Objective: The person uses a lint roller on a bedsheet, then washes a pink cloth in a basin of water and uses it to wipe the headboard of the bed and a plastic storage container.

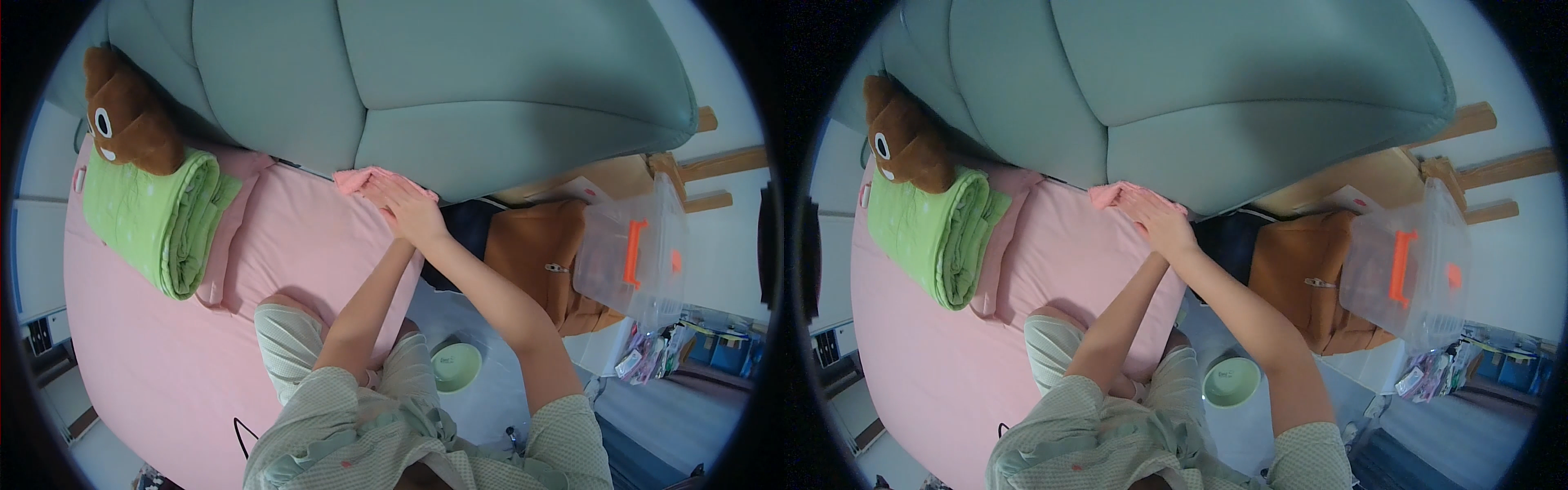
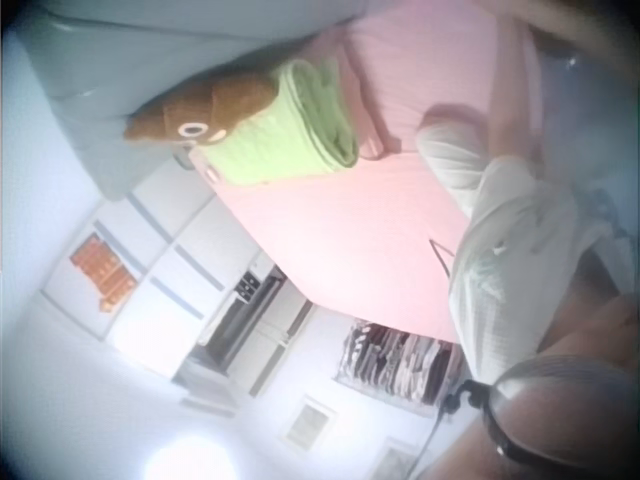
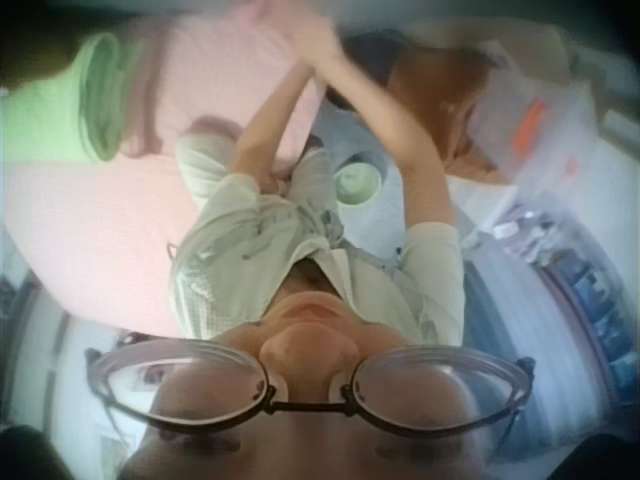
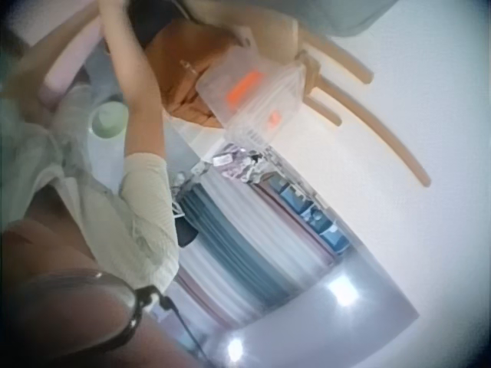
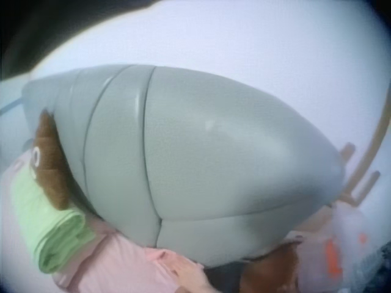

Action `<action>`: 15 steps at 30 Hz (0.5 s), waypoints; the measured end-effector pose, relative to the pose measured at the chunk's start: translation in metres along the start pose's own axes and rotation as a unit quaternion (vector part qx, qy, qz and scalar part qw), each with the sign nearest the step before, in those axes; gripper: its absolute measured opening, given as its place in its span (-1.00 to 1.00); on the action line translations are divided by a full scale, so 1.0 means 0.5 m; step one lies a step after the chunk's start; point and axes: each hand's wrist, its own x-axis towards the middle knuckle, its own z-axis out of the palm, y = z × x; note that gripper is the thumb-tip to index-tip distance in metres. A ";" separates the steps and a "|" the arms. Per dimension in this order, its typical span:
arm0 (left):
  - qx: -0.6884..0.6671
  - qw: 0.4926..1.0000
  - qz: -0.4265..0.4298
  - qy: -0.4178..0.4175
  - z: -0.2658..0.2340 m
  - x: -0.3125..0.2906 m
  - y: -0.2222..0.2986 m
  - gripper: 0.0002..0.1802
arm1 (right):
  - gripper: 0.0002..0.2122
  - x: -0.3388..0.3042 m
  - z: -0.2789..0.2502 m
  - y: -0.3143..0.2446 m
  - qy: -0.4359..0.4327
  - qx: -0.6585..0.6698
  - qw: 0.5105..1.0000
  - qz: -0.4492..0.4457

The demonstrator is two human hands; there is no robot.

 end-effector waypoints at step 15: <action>0.140 0.894 0.394 0.160 -0.129 0.227 0.534 -0.31 | -0.42 0.054 -0.419 0.266 0.192 0.084 0.953 0.218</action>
